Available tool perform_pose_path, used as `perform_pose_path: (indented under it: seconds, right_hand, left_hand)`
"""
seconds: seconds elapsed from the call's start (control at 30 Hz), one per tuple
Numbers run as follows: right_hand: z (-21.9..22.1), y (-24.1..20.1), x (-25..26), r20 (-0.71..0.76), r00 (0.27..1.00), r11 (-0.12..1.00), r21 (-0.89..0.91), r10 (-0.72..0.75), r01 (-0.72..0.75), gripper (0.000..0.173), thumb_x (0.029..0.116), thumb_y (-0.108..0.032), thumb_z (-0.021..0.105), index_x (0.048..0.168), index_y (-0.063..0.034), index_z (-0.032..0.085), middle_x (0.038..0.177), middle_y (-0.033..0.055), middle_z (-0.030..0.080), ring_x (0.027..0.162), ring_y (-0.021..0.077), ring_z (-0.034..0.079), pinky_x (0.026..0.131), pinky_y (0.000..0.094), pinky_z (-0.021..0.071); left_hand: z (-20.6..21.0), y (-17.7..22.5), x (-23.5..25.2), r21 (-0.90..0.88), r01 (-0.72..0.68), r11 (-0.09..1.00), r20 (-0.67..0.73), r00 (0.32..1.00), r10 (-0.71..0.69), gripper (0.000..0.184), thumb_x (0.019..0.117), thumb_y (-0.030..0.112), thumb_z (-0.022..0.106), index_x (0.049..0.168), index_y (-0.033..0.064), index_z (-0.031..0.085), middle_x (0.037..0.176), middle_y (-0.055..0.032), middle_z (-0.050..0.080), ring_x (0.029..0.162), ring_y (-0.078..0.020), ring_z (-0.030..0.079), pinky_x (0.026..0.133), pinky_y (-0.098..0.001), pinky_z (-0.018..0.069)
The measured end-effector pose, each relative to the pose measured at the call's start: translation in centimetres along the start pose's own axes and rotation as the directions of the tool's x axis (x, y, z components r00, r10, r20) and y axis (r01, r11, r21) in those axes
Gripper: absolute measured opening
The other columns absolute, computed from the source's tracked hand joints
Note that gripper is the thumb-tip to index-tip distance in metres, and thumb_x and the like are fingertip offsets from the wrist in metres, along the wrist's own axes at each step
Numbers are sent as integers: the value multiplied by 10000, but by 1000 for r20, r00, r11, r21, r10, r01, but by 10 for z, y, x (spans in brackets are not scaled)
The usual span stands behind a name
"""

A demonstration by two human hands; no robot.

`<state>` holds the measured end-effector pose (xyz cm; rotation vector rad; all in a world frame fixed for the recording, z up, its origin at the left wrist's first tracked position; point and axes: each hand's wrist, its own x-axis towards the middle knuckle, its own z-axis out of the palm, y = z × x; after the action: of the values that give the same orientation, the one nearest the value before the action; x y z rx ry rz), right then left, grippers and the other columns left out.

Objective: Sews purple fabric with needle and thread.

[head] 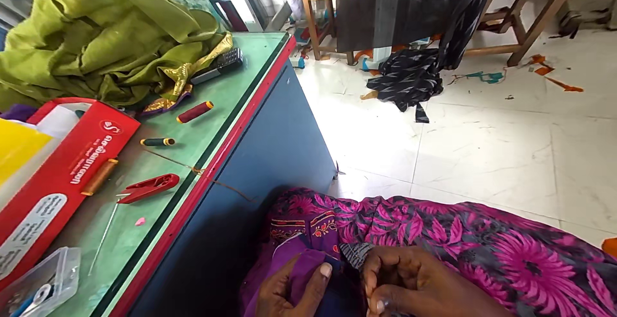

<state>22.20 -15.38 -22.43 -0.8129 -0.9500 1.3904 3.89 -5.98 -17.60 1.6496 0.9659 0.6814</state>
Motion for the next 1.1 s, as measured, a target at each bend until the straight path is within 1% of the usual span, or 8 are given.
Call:
perform_pose_path:
  seconds: [0.2,0.33,0.4,0.47,0.57,0.63,0.83,1.1]
  right_hand:
    - [-7,3,0,22,1000,997,-81,-10,12,55,965,-144,683,990,-123,639,905,-133,694,810,-48,684,747,155,585]
    - [-9,4,-1,45,999,993,-111,-26,31,57,964,-131,682,989,-93,647,896,-116,692,800,-60,671,744,137,572]
    - [-8,5,0,15,999,993,-110,-31,33,59,962,-133,684,993,-100,647,907,-122,687,804,-59,673,746,140,577]
    - [-5,6,1,-22,998,989,-140,-61,57,75,965,-130,682,1011,-77,656,934,-106,684,805,-64,663,743,136,573]
    - [5,8,4,-110,985,954,-282,-134,99,139,954,-136,692,1001,-6,693,939,-25,693,790,-56,651,718,121,558]
    - [13,8,5,-175,970,923,-373,-170,95,171,939,-140,712,1005,17,707,951,27,707,829,-22,669,744,141,567]
    - [23,6,6,-253,948,904,-422,-194,72,191,901,-144,761,976,15,688,913,32,720,805,-7,693,737,155,584]
    - [26,4,3,-290,935,878,-476,-206,46,187,905,-155,758,968,11,700,888,38,733,783,-6,698,719,147,580]
  left_hand:
    - [0,-2,0,-13,-9,1000,-15,1000,9,142,901,-26,601,907,67,709,832,149,726,797,83,672,754,-144,567]
    - [1,-5,-1,-31,-9,999,-20,1000,9,145,897,-23,605,901,72,714,824,150,723,787,83,667,744,-143,563]
    - [2,-4,-2,-36,-5,999,-22,1000,4,154,897,-30,598,898,74,712,822,151,723,781,81,668,742,-143,565]
    - [1,-2,-1,-30,9,1000,-24,1000,-9,159,897,-31,600,895,86,707,810,161,716,768,86,663,732,-140,562]
    - [1,-1,-1,-29,21,999,-11,1000,-21,162,900,-29,598,897,94,703,803,170,706,762,93,654,727,-141,558]
    - [0,-2,-1,-41,19,999,-2,1000,-19,162,901,-29,594,898,87,707,805,165,707,762,87,656,727,-147,560]
    - [0,-3,-1,-47,19,999,7,1000,-19,162,906,-28,594,907,86,709,819,158,716,773,82,663,735,-153,566]
    - [3,-1,-3,-45,19,999,11,1000,-19,147,909,-23,594,928,71,706,834,157,718,793,82,664,752,-151,564]
